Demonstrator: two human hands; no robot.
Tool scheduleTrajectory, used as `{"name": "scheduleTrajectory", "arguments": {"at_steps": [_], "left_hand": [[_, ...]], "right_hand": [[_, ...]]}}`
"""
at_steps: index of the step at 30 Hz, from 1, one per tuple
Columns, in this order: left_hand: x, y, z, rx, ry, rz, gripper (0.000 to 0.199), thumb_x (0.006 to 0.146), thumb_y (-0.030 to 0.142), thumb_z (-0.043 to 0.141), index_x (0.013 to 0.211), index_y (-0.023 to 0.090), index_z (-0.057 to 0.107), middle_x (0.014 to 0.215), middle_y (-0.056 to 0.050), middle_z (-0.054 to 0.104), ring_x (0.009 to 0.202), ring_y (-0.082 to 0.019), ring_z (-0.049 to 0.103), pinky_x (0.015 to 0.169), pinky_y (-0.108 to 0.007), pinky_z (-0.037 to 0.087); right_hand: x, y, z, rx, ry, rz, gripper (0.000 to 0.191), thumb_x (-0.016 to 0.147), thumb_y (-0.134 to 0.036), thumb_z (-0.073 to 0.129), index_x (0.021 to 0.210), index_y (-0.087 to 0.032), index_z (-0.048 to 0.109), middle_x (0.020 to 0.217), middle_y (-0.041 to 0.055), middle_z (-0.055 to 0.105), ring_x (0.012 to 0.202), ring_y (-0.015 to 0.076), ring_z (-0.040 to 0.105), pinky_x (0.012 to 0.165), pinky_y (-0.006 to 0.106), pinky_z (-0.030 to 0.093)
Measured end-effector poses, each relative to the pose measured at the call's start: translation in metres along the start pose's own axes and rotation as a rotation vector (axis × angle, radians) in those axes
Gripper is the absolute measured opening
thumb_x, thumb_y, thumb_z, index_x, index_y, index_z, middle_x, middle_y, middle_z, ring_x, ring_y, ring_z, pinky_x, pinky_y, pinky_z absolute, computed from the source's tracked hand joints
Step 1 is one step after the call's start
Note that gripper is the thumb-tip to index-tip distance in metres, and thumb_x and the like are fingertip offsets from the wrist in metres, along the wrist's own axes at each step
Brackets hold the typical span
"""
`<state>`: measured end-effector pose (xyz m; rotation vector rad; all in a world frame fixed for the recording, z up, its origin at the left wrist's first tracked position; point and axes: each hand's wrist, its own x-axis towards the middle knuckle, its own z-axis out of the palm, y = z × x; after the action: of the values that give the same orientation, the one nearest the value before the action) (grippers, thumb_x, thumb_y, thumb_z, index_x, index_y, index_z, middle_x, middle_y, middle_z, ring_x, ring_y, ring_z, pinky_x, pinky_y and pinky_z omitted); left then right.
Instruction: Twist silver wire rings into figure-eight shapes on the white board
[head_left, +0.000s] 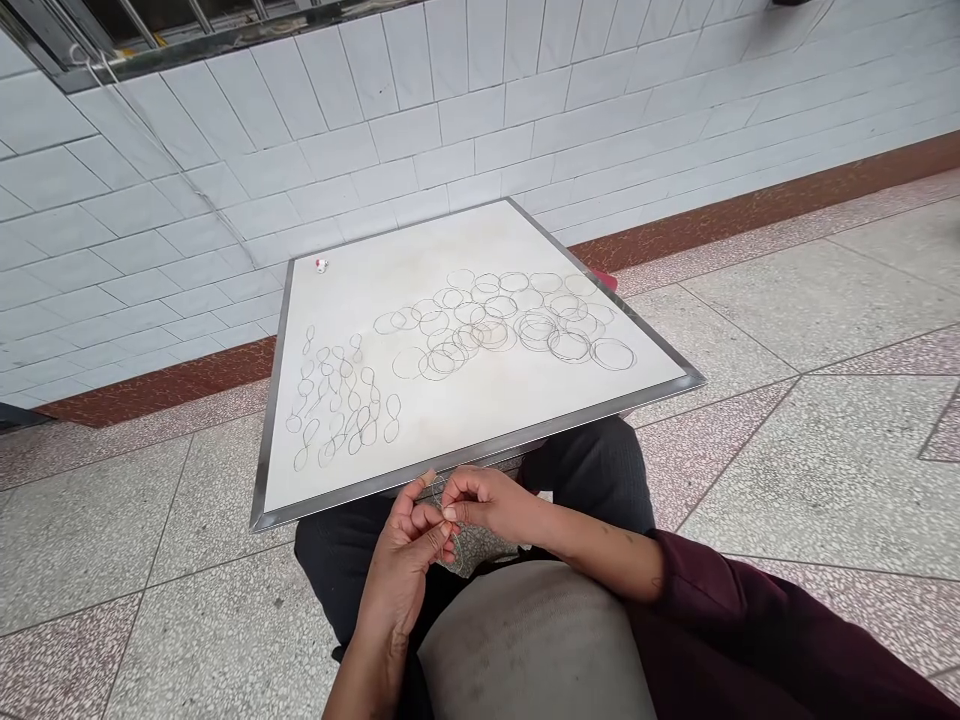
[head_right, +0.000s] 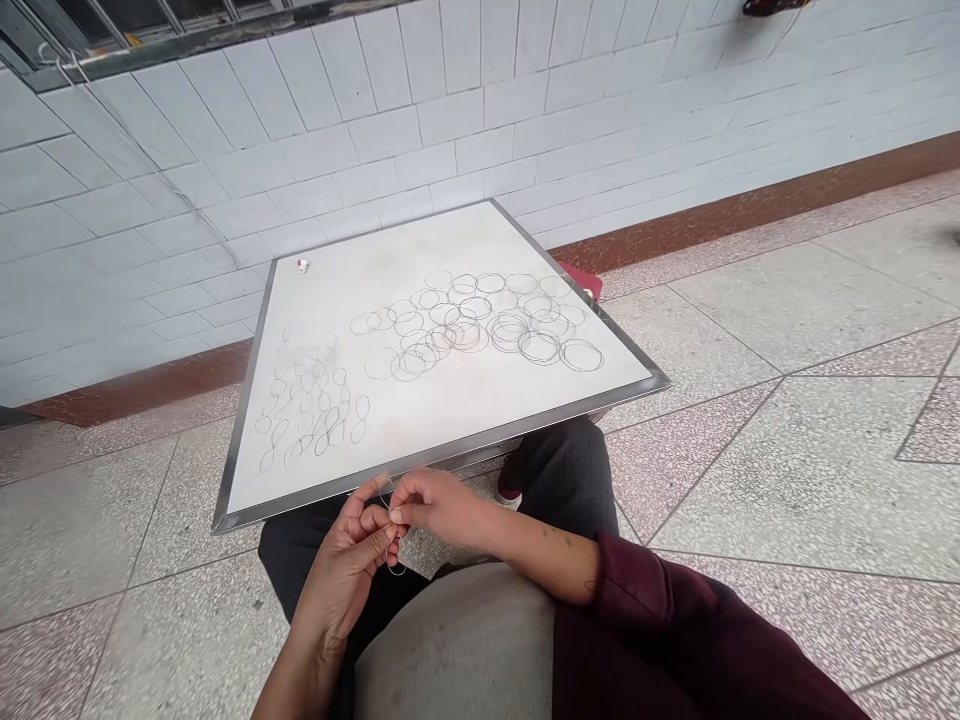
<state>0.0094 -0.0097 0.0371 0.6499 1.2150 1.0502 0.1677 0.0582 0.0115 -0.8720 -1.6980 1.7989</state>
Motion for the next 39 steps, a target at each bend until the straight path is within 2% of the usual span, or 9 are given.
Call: {"name": "scheduleTrajectory", "arguments": {"at_steps": [6, 10, 15, 17, 23, 28, 34, 39], "left_hand": [[0.001, -0.001, -0.002, 0.092, -0.036, 0.042, 0.079, 0.073, 0.026, 0.078, 0.14, 0.015, 0.038, 0.067, 0.003, 0.064, 0.055, -0.011, 0.051, 0.053, -0.024, 0.043], [0.004, -0.009, -0.004, 0.159, -0.033, 0.049, 0.082, 0.072, 0.029, 0.076, 0.142, 0.015, 0.036, 0.068, 0.004, 0.063, 0.055, -0.012, 0.051, 0.053, -0.025, 0.044], [0.008, -0.024, -0.002, 0.36, 0.13, 0.249, 0.076, 0.078, 0.026, 0.069, 0.145, 0.021, 0.035, 0.067, 0.006, 0.059, 0.061, -0.014, 0.054, 0.063, -0.026, 0.044], [0.008, -0.026, 0.0, 0.393, 0.183, 0.308, 0.076, 0.079, 0.026, 0.067, 0.147, 0.022, 0.034, 0.069, 0.006, 0.061, 0.065, -0.015, 0.057, 0.068, -0.027, 0.044], [0.004, -0.014, 0.003, 0.274, 0.118, 0.195, 0.085, 0.078, 0.027, 0.068, 0.149, 0.017, 0.023, 0.068, 0.006, 0.06, 0.059, -0.013, 0.051, 0.061, -0.027, 0.044], [0.002, -0.012, -0.001, 0.216, 0.102, 0.14, 0.089, 0.076, 0.029, 0.073, 0.149, 0.018, 0.024, 0.069, 0.005, 0.061, 0.06, -0.013, 0.052, 0.06, -0.027, 0.047], [0.003, -0.014, -0.002, 0.167, 0.11, 0.128, 0.093, 0.071, 0.033, 0.078, 0.148, 0.019, 0.029, 0.068, 0.004, 0.064, 0.059, -0.013, 0.054, 0.057, -0.026, 0.047], [0.003, -0.011, -0.001, 0.146, 0.12, 0.121, 0.092, 0.069, 0.035, 0.079, 0.147, 0.019, 0.034, 0.067, 0.003, 0.065, 0.057, -0.013, 0.055, 0.054, -0.025, 0.045]], "right_hand": [[0.001, 0.003, -0.002, 0.008, -0.081, 0.011, 0.016, 0.085, -0.03, 0.061, 0.074, -0.017, 0.061, 0.07, 0.0, 0.065, 0.068, 0.0136, 0.058, 0.065, 0.026, 0.041], [0.002, 0.01, -0.003, 0.007, -0.093, 0.0, 0.016, 0.085, -0.029, 0.06, 0.074, -0.017, 0.061, 0.071, 0.0, 0.065, 0.067, 0.0126, 0.057, 0.064, 0.025, 0.04], [0.01, 0.025, 0.0, 0.072, -0.013, 0.083, 0.016, 0.08, -0.032, 0.065, 0.076, -0.017, 0.061, 0.068, -0.0005, 0.061, 0.063, 0.0121, 0.054, 0.058, 0.025, 0.039], [0.012, 0.025, 0.0, 0.121, 0.001, 0.073, 0.021, 0.08, -0.037, 0.065, 0.077, -0.017, 0.06, 0.068, -0.0006, 0.061, 0.063, 0.0125, 0.055, 0.059, 0.025, 0.041], [0.008, 0.016, -0.005, 0.076, -0.079, 0.018, 0.026, 0.087, -0.043, 0.059, 0.082, -0.017, 0.061, 0.07, -0.0002, 0.061, 0.065, 0.0128, 0.057, 0.063, 0.026, 0.046], [0.007, 0.016, -0.009, 0.073, -0.13, 0.043, 0.033, 0.092, -0.047, 0.053, 0.084, -0.017, 0.062, 0.068, -0.0003, 0.06, 0.066, 0.0129, 0.058, 0.066, 0.027, 0.048], [0.007, 0.01, -0.008, 0.154, -0.115, 0.03, 0.032, 0.089, -0.048, 0.059, 0.083, -0.017, 0.064, 0.074, 0.0012, 0.064, 0.071, 0.0127, 0.06, 0.069, 0.026, 0.049], [0.007, 0.007, -0.008, 0.268, -0.125, 0.083, 0.035, 0.084, -0.051, 0.066, 0.086, -0.016, 0.065, 0.075, 0.001, 0.065, 0.069, 0.0115, 0.059, 0.069, 0.025, 0.048]]}}
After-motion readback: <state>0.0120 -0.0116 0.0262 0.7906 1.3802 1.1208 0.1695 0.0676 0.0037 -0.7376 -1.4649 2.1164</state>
